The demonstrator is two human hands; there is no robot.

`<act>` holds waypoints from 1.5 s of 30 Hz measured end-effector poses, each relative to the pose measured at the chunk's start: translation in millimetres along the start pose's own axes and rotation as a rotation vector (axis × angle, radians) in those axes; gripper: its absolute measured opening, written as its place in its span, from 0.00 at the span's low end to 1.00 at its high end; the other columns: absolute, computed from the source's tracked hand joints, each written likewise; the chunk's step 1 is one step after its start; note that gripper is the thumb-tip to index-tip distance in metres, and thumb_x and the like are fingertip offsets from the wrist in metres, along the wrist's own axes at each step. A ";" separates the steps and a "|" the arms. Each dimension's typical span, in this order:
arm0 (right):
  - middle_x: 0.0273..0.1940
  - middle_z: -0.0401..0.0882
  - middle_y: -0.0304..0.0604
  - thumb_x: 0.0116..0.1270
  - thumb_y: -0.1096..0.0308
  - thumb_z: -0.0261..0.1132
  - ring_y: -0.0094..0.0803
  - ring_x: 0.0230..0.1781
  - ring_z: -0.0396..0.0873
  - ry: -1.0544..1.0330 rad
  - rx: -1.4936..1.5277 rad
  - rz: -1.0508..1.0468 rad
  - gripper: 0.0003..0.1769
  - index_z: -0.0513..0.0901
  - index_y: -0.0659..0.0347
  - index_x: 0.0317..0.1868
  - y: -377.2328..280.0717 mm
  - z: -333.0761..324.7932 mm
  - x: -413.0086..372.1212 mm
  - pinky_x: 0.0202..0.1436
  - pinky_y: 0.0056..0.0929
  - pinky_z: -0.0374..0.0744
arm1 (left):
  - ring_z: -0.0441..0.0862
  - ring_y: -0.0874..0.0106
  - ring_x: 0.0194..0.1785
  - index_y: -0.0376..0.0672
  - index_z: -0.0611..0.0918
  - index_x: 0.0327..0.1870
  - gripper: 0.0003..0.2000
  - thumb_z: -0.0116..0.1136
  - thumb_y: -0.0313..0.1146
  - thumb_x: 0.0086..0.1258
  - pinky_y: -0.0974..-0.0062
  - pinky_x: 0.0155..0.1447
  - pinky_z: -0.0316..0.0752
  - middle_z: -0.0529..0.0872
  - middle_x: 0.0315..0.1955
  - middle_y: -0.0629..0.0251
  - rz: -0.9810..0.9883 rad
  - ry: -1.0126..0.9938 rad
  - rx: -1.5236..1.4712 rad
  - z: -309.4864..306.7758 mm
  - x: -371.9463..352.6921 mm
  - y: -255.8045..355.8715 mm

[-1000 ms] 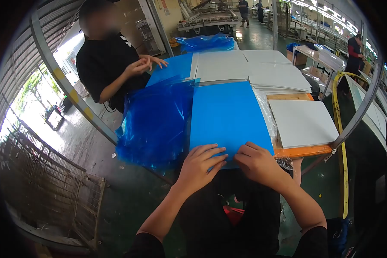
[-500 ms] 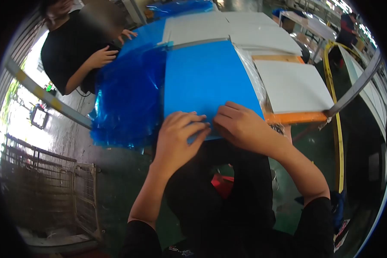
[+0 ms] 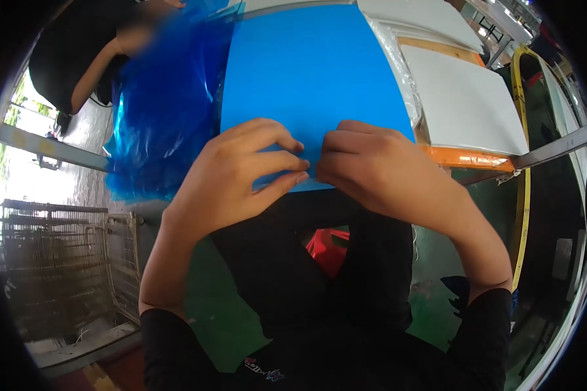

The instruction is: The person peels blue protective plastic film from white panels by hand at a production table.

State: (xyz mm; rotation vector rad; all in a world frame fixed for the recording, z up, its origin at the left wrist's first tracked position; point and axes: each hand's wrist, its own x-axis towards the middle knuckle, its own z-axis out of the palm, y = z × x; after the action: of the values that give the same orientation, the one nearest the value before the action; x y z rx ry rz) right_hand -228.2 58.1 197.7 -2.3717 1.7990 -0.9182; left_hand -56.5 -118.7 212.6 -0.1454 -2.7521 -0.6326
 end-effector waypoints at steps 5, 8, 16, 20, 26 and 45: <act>0.37 0.75 0.42 0.57 0.74 0.69 0.39 0.42 0.79 0.065 -0.196 -0.056 0.07 0.81 0.64 0.36 -4.0 11.2 3.0 0.41 0.35 0.81 | 0.86 0.60 0.57 0.38 0.88 0.34 0.08 0.77 0.24 0.55 0.66 0.58 0.81 0.87 0.45 0.60 -0.024 -0.037 -0.013 0.2 -1.2 1.1; 0.38 0.75 0.42 0.57 0.75 0.70 0.39 0.41 0.79 0.085 -0.202 -0.042 0.08 0.80 0.64 0.37 0.1 17.8 3.5 0.41 0.35 0.80 | 0.85 0.58 0.63 0.38 0.88 0.34 0.09 0.77 0.24 0.55 0.65 0.63 0.80 0.88 0.51 0.57 -0.057 -0.034 -0.047 3.7 -3.2 1.8; 0.40 0.80 0.43 0.56 0.80 0.73 0.41 0.41 0.79 0.132 0.068 0.073 0.12 0.82 0.65 0.41 9.1 11.3 -3.3 0.42 0.37 0.79 | 0.82 0.56 0.69 0.37 0.88 0.38 0.09 0.75 0.22 0.57 0.65 0.67 0.79 0.89 0.57 0.53 -0.018 0.006 -0.042 12.2 -7.6 -2.2; 0.43 0.83 0.43 0.52 0.81 0.75 0.41 0.43 0.82 0.126 0.003 0.127 0.16 0.85 0.65 0.43 -1.9 1.8 -15.7 0.43 0.37 0.81 | 0.84 0.56 0.67 0.37 0.88 0.40 0.09 0.73 0.21 0.59 0.63 0.66 0.80 0.90 0.56 0.53 0.042 -0.005 0.003 12.2 -7.8 -2.6; 0.42 0.86 0.45 0.47 0.78 0.78 0.40 0.41 0.85 0.208 -0.179 0.007 0.16 0.87 0.67 0.39 4.2 11.4 -29.6 0.43 0.34 0.84 | 0.85 0.53 0.65 0.34 0.87 0.41 0.09 0.71 0.20 0.60 0.62 0.64 0.82 0.90 0.54 0.51 0.112 -0.010 0.053 14.4 -8.0 -6.4; 0.35 0.85 0.42 0.47 0.78 0.79 0.34 0.31 0.81 0.232 -0.030 0.068 0.13 0.88 0.65 0.35 -4.6 9.7 -10.0 0.33 0.28 0.77 | 0.86 0.49 0.63 0.34 0.86 0.43 0.11 0.70 0.16 0.60 0.59 0.64 0.82 0.91 0.51 0.45 0.127 -0.012 0.031 18.1 -8.2 -7.4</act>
State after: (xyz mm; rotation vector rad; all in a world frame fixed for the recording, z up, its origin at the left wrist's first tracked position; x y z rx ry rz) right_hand -221.3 65.4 187.0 -2.2865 1.9706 -1.2106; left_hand -55.0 -117.6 191.5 -0.3156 -2.7359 -0.5571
